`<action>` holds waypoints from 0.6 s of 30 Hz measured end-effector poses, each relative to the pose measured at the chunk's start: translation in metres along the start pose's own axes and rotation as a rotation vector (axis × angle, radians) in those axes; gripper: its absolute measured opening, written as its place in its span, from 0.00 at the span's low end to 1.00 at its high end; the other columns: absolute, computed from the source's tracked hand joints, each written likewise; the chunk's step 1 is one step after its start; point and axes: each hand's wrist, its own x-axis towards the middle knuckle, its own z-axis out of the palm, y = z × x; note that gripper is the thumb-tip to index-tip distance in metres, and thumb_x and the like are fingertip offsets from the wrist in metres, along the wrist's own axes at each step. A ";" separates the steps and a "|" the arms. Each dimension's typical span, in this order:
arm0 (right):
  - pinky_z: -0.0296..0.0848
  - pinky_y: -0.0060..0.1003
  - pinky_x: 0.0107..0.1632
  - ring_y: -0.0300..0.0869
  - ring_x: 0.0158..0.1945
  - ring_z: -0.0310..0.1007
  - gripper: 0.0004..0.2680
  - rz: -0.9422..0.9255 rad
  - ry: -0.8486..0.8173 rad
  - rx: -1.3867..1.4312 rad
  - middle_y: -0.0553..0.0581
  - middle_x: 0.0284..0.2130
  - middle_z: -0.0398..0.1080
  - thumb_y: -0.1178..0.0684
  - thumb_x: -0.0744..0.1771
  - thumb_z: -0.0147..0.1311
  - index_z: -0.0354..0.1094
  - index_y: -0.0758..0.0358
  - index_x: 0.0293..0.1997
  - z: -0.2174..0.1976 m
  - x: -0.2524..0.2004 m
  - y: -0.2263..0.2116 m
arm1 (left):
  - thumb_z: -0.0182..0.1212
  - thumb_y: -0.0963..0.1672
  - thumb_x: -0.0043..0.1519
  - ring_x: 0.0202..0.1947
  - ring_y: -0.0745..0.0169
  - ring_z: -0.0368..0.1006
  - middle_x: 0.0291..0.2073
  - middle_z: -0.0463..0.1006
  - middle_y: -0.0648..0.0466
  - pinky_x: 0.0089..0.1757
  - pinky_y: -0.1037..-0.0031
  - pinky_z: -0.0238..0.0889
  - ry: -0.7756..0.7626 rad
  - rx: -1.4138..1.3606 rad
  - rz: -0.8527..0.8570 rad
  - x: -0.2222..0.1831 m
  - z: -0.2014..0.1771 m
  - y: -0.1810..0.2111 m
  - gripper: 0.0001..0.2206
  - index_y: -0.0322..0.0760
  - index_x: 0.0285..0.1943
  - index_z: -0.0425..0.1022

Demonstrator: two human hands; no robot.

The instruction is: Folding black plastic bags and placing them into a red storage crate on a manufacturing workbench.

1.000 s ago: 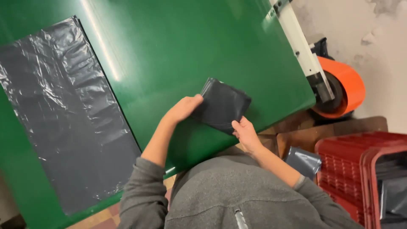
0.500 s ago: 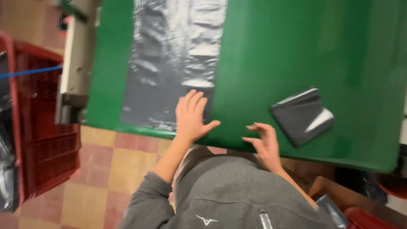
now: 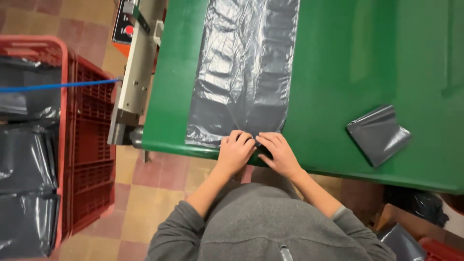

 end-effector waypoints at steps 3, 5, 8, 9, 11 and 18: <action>0.70 0.46 0.57 0.52 0.52 0.72 0.15 -0.011 0.116 -0.082 0.56 0.47 0.73 0.60 0.60 0.64 0.72 0.62 0.50 0.011 -0.002 0.005 | 0.68 0.50 0.63 0.53 0.57 0.68 0.47 0.74 0.63 0.44 0.62 0.60 -0.050 -0.081 0.012 0.008 0.001 -0.006 0.11 0.49 0.48 0.75; 0.72 0.44 0.53 0.52 0.48 0.73 0.11 -0.004 0.149 -0.092 0.56 0.42 0.74 0.61 0.61 0.64 0.72 0.62 0.45 0.004 -0.005 0.003 | 0.68 0.52 0.55 0.49 0.53 0.67 0.47 0.74 0.57 0.42 0.60 0.60 -0.030 -0.102 0.035 0.022 -0.048 0.007 0.19 0.42 0.51 0.75; 0.74 0.39 0.45 0.49 0.41 0.75 0.07 0.059 0.115 0.024 0.54 0.36 0.76 0.61 0.61 0.65 0.73 0.61 0.40 -0.032 -0.020 0.002 | 0.68 0.51 0.50 0.48 0.51 0.67 0.46 0.74 0.54 0.40 0.59 0.61 -0.132 -0.053 0.018 0.013 -0.090 0.002 0.22 0.39 0.51 0.76; 0.75 0.35 0.42 0.46 0.38 0.77 0.07 0.125 0.049 0.149 0.53 0.35 0.77 0.60 0.61 0.65 0.74 0.60 0.39 -0.048 -0.030 0.001 | 0.68 0.48 0.52 0.50 0.53 0.69 0.45 0.75 0.57 0.41 0.60 0.63 -0.259 0.010 -0.017 0.006 -0.099 -0.003 0.15 0.44 0.47 0.77; 0.76 0.34 0.43 0.43 0.39 0.79 0.09 0.297 -0.017 0.274 0.52 0.36 0.78 0.60 0.61 0.66 0.75 0.61 0.43 -0.081 -0.048 0.012 | 0.67 0.47 0.55 0.48 0.52 0.71 0.43 0.77 0.56 0.41 0.61 0.65 -0.395 -0.155 -0.052 0.015 -0.115 -0.029 0.12 0.43 0.46 0.78; 0.74 0.33 0.39 0.38 0.39 0.78 0.13 0.396 -0.028 0.240 0.53 0.40 0.78 0.56 0.61 0.65 0.75 0.61 0.49 -0.178 0.050 0.085 | 0.65 0.42 0.59 0.31 0.68 0.76 0.30 0.81 0.53 0.36 0.75 0.69 -0.304 -0.739 -0.303 0.175 -0.151 -0.087 0.06 0.32 0.40 0.78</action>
